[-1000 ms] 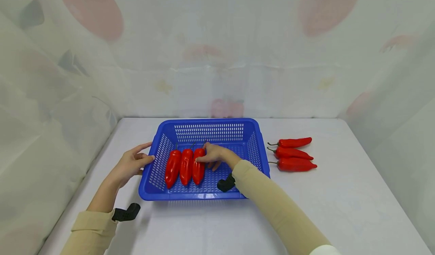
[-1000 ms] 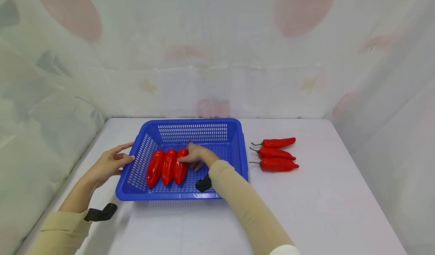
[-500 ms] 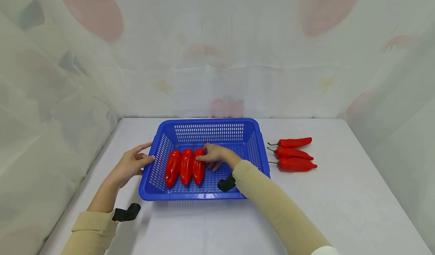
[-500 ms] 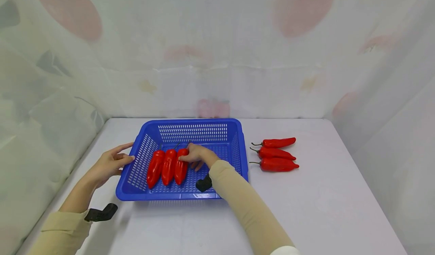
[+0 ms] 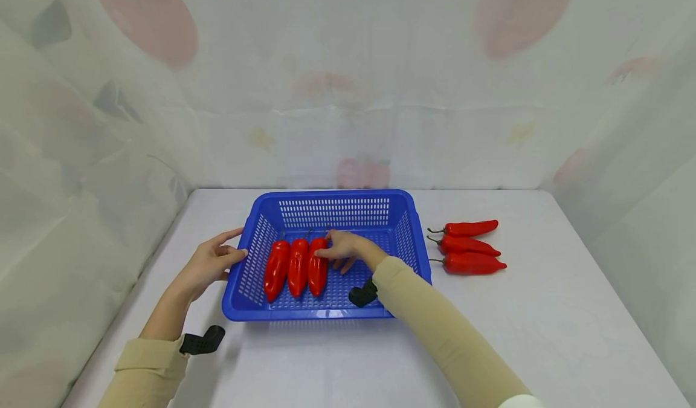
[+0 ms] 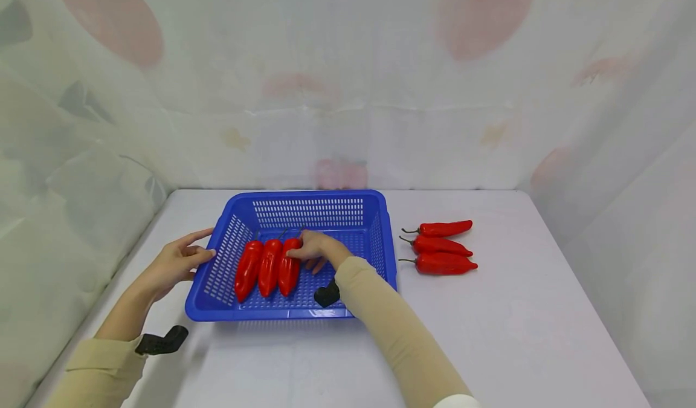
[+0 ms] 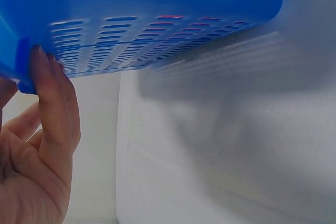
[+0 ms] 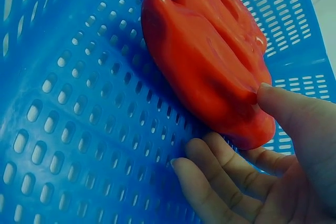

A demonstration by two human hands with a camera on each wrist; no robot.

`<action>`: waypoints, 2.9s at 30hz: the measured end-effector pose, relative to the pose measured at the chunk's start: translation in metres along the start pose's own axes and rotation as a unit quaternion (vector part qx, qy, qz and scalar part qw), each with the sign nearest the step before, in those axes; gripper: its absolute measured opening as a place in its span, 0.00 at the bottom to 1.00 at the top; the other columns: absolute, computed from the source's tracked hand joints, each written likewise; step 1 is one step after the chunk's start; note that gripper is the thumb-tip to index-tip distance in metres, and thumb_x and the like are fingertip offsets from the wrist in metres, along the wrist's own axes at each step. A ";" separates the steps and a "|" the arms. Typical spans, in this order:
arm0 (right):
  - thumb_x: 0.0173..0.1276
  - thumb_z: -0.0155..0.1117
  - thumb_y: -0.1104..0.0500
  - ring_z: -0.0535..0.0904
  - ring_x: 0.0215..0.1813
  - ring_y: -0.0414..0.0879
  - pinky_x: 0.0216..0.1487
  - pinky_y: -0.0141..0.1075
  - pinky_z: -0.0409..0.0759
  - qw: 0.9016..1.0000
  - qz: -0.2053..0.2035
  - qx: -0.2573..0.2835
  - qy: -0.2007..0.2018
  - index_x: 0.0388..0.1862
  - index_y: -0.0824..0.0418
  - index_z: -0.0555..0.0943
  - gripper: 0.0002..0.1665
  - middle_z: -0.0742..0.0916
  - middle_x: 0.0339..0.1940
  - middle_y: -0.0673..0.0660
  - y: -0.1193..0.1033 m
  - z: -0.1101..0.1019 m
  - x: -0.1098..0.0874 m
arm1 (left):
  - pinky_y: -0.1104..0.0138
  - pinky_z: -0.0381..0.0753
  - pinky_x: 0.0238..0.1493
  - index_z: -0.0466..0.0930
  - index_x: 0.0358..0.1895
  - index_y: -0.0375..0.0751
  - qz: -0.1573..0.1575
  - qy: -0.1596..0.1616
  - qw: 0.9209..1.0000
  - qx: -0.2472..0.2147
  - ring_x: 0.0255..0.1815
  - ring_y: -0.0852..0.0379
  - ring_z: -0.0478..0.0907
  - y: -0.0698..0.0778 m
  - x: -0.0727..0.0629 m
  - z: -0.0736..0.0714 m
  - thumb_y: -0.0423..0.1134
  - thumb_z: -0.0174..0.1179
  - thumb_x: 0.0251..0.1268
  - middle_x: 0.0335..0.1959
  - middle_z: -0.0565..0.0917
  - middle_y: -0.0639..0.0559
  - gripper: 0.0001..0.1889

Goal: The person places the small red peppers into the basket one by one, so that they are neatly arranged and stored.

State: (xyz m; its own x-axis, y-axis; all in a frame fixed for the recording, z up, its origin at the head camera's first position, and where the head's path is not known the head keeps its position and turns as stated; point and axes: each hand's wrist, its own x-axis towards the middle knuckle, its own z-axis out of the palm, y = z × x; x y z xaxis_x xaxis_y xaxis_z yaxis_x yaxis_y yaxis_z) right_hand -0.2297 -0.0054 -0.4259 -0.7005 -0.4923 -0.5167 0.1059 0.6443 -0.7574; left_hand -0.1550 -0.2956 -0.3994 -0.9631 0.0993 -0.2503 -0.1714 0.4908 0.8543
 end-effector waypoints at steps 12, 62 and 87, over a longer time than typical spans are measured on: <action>0.67 0.56 0.50 0.82 0.42 0.56 0.36 0.44 0.83 1.000 -0.005 -0.023 0.008 0.64 0.63 0.63 0.31 0.81 0.45 0.64 -0.001 -0.011 -0.005 | 0.58 0.84 0.35 0.49 0.73 0.48 0.001 0.002 1.000 -0.001 0.34 0.51 0.81 -0.001 0.001 0.000 0.43 0.55 0.66 0.41 0.78 0.36 0.35; 0.65 0.59 0.53 0.79 0.49 0.48 0.48 0.38 0.80 0.934 -0.248 -0.212 0.144 0.56 0.56 0.73 0.21 0.83 0.47 0.56 -0.009 -0.088 -0.095 | 0.57 0.84 0.36 0.51 0.72 0.46 0.006 0.003 1.000 -0.010 0.34 0.50 0.82 -0.001 0.000 0.001 0.43 0.56 0.64 0.40 0.78 0.36 0.35; 0.67 0.57 0.51 0.73 0.57 0.49 0.55 0.48 0.76 0.935 -0.260 -0.121 0.211 0.60 0.55 0.71 0.23 0.79 0.55 0.54 0.060 -0.121 -0.132 | 0.58 0.84 0.35 0.51 0.72 0.47 0.005 0.004 1.000 -0.010 0.34 0.51 0.81 -0.001 0.001 0.001 0.43 0.56 0.64 0.38 0.78 0.37 0.35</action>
State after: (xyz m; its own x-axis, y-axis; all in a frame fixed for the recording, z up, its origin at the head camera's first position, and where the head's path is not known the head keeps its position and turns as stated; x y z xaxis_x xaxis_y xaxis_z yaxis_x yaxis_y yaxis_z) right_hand -0.2167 0.1690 -0.3551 -0.8345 -0.5336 0.1375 -0.4528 0.5218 -0.7230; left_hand -0.1552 -0.2949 -0.4013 -0.9665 0.0973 -0.2374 -0.1652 0.4719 0.8660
